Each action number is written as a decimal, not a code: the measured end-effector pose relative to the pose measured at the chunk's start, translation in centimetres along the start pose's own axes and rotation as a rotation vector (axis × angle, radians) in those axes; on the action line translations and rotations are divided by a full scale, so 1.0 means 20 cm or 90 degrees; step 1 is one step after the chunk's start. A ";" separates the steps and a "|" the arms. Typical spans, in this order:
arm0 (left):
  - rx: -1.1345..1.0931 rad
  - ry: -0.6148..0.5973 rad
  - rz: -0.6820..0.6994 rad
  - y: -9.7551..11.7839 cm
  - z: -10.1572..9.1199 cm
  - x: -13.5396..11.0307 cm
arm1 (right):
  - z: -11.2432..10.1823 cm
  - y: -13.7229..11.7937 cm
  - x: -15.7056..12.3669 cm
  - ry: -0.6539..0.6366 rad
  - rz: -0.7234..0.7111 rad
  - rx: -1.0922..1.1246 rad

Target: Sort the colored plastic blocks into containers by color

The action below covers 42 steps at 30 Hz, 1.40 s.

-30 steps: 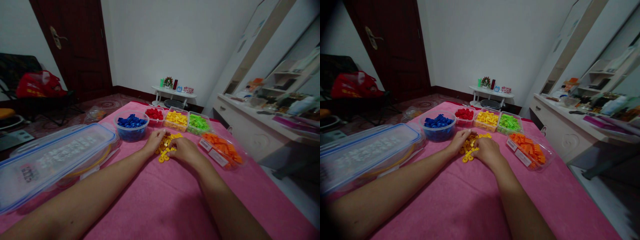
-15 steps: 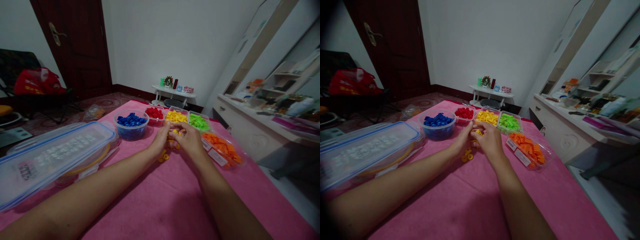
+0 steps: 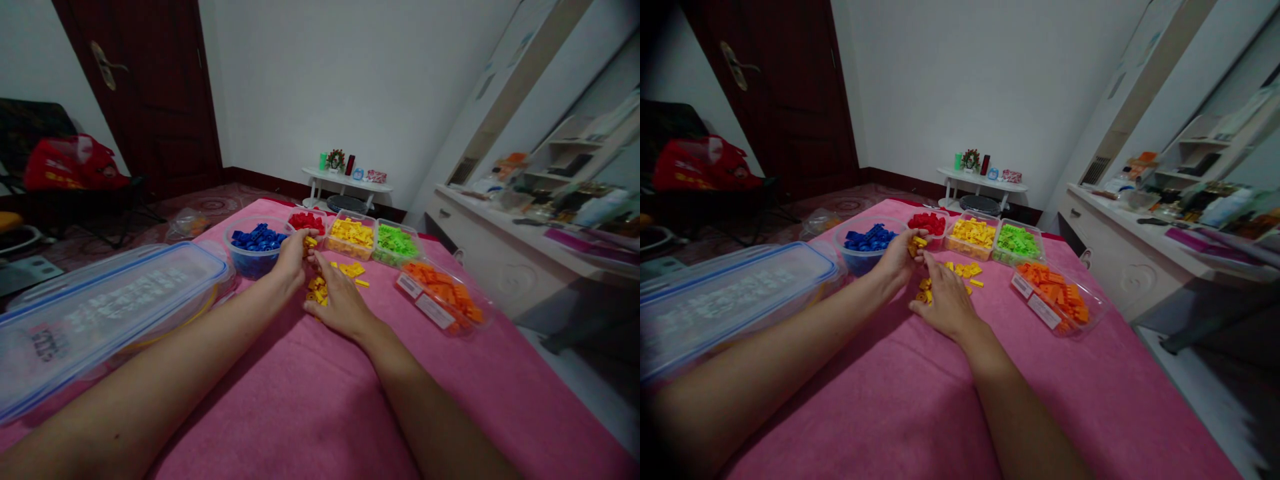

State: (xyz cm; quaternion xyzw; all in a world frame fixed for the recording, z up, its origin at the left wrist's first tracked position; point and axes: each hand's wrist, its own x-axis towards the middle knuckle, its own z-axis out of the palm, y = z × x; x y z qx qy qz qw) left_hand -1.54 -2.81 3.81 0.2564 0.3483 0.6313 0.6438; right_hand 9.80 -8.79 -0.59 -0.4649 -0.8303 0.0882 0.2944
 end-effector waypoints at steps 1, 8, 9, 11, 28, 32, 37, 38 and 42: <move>0.023 0.002 0.010 -0.01 0.00 0.00 | 0.00 0.01 0.00 -0.012 0.005 -0.001; 0.203 -0.036 0.117 -0.07 -0.03 -0.01 | -0.10 0.12 0.00 -0.085 0.017 -0.118; 0.210 -0.047 0.118 -0.08 -0.03 -0.01 | -0.14 0.14 0.01 -0.096 0.040 -0.127; 0.186 -0.070 0.084 -0.09 -0.05 0.01 | -0.21 0.16 0.01 -0.120 0.105 -0.145; 0.708 -0.184 0.226 -0.10 -0.10 -0.01 | -0.28 0.22 0.01 -0.065 0.201 -0.220; 0.694 -0.191 0.139 -0.09 -0.10 -0.04 | -0.23 0.17 0.01 -0.139 0.134 -0.206; 0.734 -0.201 0.172 -0.11 -0.12 -0.03 | -0.24 0.13 0.02 -0.119 0.159 -0.241; 0.732 -0.202 0.171 -0.11 -0.12 -0.02 | -0.25 0.12 0.02 -0.116 0.166 -0.236; 0.653 -0.241 0.059 -0.11 -0.10 0.00 | -0.32 0.09 0.03 -0.174 0.168 -0.179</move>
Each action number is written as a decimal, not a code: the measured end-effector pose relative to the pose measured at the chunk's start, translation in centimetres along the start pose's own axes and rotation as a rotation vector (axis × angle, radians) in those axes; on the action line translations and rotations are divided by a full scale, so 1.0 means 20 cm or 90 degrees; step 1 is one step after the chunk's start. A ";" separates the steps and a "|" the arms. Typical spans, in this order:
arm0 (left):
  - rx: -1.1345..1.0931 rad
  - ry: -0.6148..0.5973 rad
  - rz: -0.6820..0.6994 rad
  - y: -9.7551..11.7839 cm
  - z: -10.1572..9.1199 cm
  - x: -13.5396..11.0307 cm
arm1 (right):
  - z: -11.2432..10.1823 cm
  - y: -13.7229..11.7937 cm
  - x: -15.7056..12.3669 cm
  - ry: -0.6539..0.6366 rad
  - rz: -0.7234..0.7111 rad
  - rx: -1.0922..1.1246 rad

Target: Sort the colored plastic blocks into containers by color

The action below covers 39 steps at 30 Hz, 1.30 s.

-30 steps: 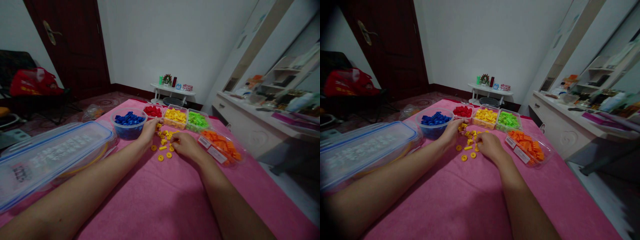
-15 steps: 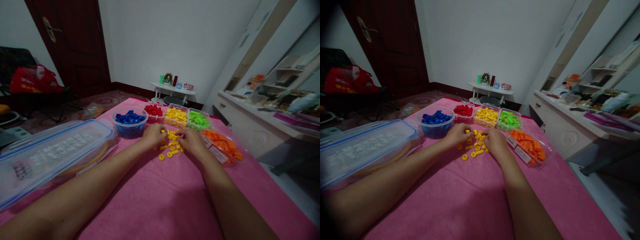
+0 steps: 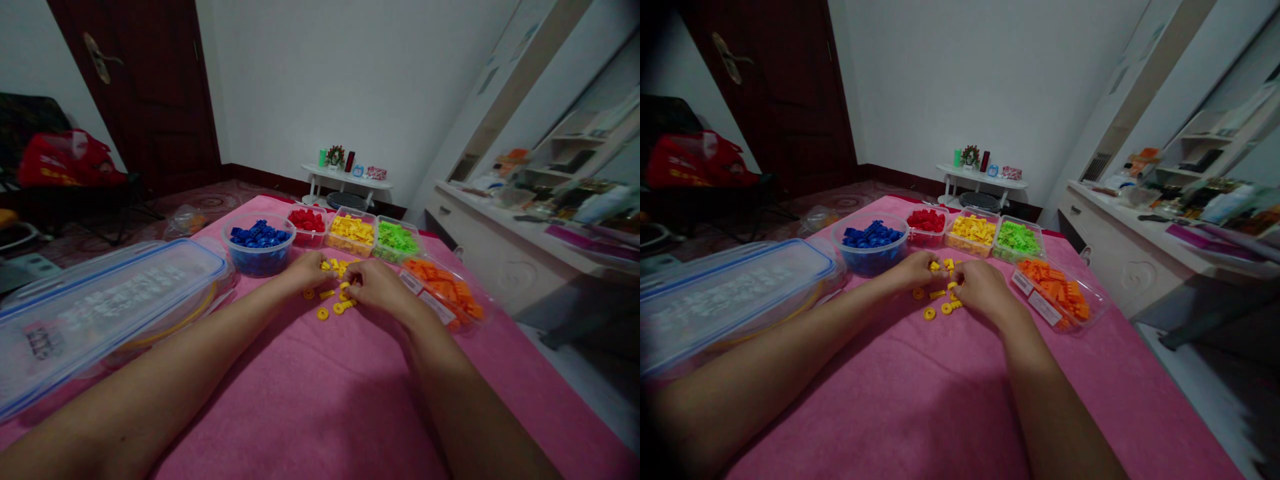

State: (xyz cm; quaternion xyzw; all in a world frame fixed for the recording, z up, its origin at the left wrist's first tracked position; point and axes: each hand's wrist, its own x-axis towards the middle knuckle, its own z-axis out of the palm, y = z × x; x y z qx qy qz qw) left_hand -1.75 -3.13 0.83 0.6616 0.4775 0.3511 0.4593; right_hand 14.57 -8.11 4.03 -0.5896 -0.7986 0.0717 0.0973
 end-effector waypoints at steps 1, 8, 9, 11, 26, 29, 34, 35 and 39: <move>-0.062 -0.033 -0.031 0.01 0.00 0.00 | -0.01 0.00 -0.01 -0.028 -0.014 0.007; -0.461 -0.136 -0.257 0.09 0.01 -0.01 | 0.05 -0.05 -0.04 -0.075 -0.042 -0.052; -0.493 -0.135 -0.271 0.09 0.01 -0.01 | 0.05 -0.06 -0.04 -0.072 -0.045 -0.060; -0.536 -0.123 -0.280 0.08 0.01 0.00 | 0.07 -0.05 -0.03 -0.081 -0.046 -0.069; -0.538 -0.030 -0.205 0.06 0.02 0.00 | -0.04 0.02 -0.02 0.000 0.057 0.025; -0.532 -0.037 -0.217 0.05 0.03 0.00 | -0.09 0.00 -0.01 0.115 0.050 0.113; -0.639 -0.142 -0.275 0.07 0.05 -0.03 | -0.10 -0.08 0.01 0.348 0.003 0.310; -0.667 -0.166 -0.288 0.07 0.05 -0.03 | -0.10 -0.08 0.01 0.381 0.004 0.315; -0.699 -0.126 -0.312 0.08 0.03 -0.01 | -0.09 -0.04 0.01 0.333 0.060 0.235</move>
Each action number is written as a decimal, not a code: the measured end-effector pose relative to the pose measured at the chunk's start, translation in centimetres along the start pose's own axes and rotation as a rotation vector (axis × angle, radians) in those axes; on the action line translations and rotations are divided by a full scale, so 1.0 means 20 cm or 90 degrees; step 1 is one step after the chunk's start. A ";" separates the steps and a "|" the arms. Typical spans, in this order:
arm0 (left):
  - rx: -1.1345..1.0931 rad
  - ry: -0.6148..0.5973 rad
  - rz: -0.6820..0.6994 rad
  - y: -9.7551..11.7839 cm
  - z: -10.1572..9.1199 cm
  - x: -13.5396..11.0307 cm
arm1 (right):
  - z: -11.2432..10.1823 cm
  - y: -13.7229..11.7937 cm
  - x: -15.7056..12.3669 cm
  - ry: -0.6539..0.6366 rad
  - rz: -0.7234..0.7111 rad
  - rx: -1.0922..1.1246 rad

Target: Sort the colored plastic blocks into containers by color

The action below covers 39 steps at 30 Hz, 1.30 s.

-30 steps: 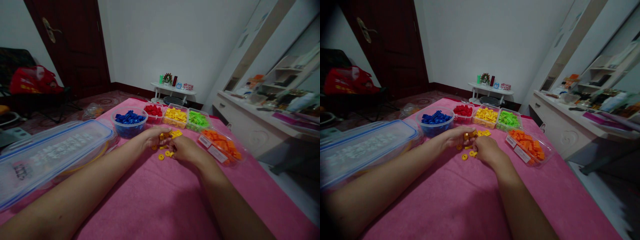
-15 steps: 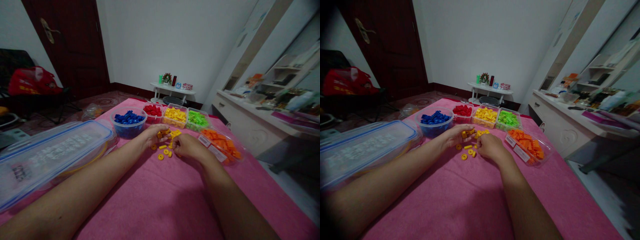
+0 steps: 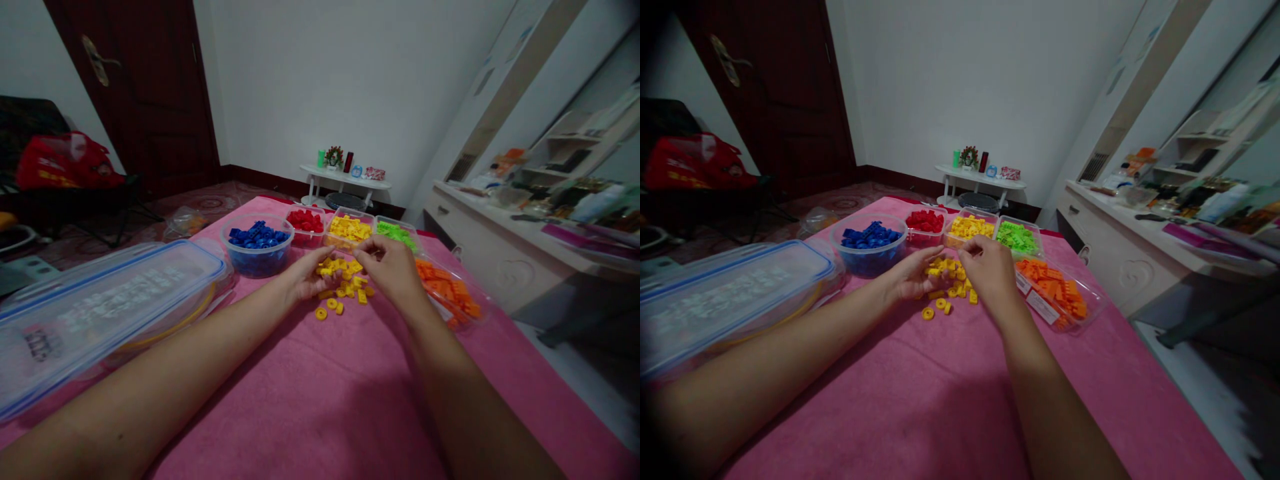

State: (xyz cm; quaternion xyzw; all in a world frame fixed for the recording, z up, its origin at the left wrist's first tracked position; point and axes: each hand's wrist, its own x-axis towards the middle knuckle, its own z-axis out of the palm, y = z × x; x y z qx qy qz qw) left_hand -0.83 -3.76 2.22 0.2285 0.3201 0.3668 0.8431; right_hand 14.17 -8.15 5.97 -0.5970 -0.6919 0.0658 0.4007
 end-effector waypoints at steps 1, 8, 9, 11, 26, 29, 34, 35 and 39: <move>-0.006 0.011 0.015 0.01 0.00 0.00 | 0.00 0.01 0.00 -0.064 0.007 -0.036; -0.021 0.041 0.071 0.05 0.00 0.00 | 0.10 0.00 -0.12 -0.405 -0.029 -0.214; -0.018 0.051 0.070 0.05 0.01 0.00 | 0.12 -0.02 -0.13 -0.411 -0.040 -0.212; -0.013 0.073 0.073 0.05 0.01 -0.01 | 0.14 -0.04 -0.15 -0.414 -0.054 -0.203; 0.081 0.099 0.065 -0.01 -0.01 0.04 | -0.03 -0.01 -0.01 -0.194 -0.002 -0.148; 0.080 0.058 0.036 -0.03 0.00 0.03 | -0.02 -0.03 -0.01 -0.097 -0.031 -0.077; 0.000 0.012 0.020 -0.03 0.00 0.03 | 0.03 -0.03 -0.02 0.048 -0.097 -0.015; -0.005 0.019 0.035 -0.02 0.00 0.03 | 0.04 -0.03 -0.02 0.073 -0.095 -0.015; -0.053 0.061 0.114 0.03 0.00 0.01 | 0.08 -0.03 -0.04 0.052 -0.061 -0.043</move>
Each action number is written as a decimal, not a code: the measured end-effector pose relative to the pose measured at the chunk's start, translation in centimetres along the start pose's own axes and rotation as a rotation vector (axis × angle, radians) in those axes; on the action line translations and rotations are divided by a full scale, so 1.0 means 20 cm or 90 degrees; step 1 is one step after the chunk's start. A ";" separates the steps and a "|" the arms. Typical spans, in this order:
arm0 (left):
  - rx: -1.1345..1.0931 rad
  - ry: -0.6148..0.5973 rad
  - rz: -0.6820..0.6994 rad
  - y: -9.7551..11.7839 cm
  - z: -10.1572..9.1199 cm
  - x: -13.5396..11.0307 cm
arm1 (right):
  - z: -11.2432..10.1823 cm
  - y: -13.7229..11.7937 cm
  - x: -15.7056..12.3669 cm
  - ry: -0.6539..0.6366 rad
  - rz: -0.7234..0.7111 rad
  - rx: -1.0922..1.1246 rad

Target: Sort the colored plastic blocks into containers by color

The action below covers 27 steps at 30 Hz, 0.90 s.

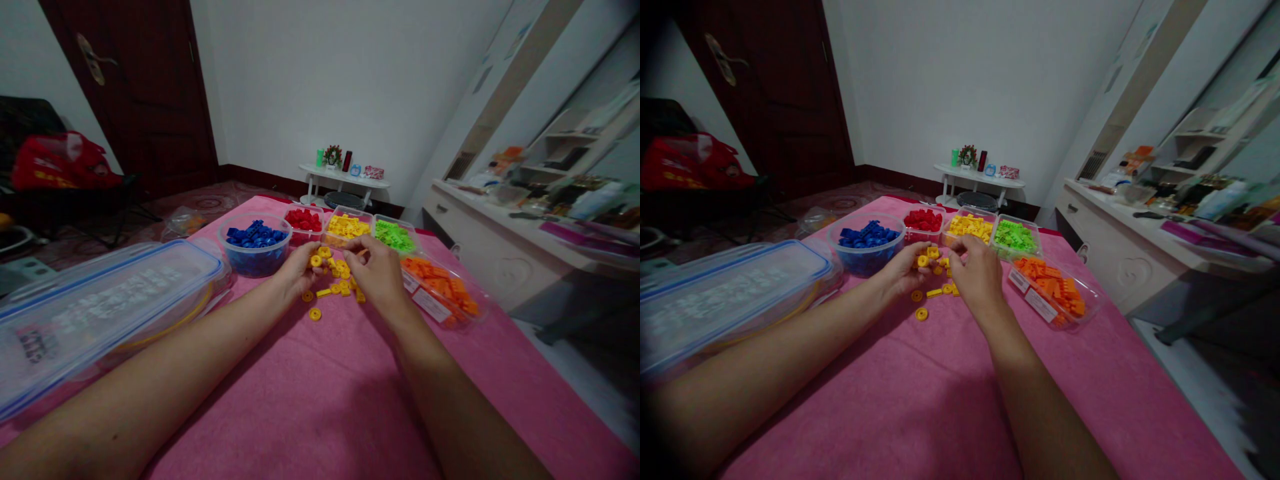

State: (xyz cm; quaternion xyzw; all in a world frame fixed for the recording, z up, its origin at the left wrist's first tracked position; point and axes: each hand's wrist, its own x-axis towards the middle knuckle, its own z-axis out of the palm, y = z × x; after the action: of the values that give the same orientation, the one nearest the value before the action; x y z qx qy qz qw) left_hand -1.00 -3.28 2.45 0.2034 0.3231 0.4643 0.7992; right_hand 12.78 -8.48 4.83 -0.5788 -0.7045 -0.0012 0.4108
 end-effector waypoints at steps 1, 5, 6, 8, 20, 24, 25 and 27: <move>-0.019 0.012 0.025 0.01 0.00 -0.01 | 0.02 -0.01 -0.01 -0.033 0.007 -0.018; -0.063 0.024 0.079 0.05 0.01 -0.03 | 0.10 -0.03 -0.09 -0.187 -0.016 -0.089; -0.066 0.020 0.080 0.06 0.01 -0.03 | 0.12 -0.04 -0.10 -0.226 -0.049 -0.090; -0.068 0.015 0.082 0.06 0.01 -0.03 | 0.15 -0.05 -0.13 -0.310 -0.140 -0.074; 0.032 0.033 0.120 0.04 -0.02 0.02 | 0.12 0.11 -0.06 -0.441 -0.095 -0.002; 0.239 0.051 0.177 0.01 -0.05 0.04 | 0.05 0.23 0.00 -0.282 0.011 -0.023; 0.310 0.041 0.190 0.00 -0.06 0.04 | 0.04 0.25 0.01 -0.242 0.033 -0.040; 0.452 0.012 0.231 -0.02 -0.07 0.05 | 0.01 0.28 0.03 -0.197 0.068 -0.071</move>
State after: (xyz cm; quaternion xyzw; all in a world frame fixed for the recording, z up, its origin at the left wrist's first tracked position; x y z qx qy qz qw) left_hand -1.43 -2.64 0.87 0.5167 0.4294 0.4591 0.5813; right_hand 17.29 -6.04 2.29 -0.6306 -0.7262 0.0706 0.2644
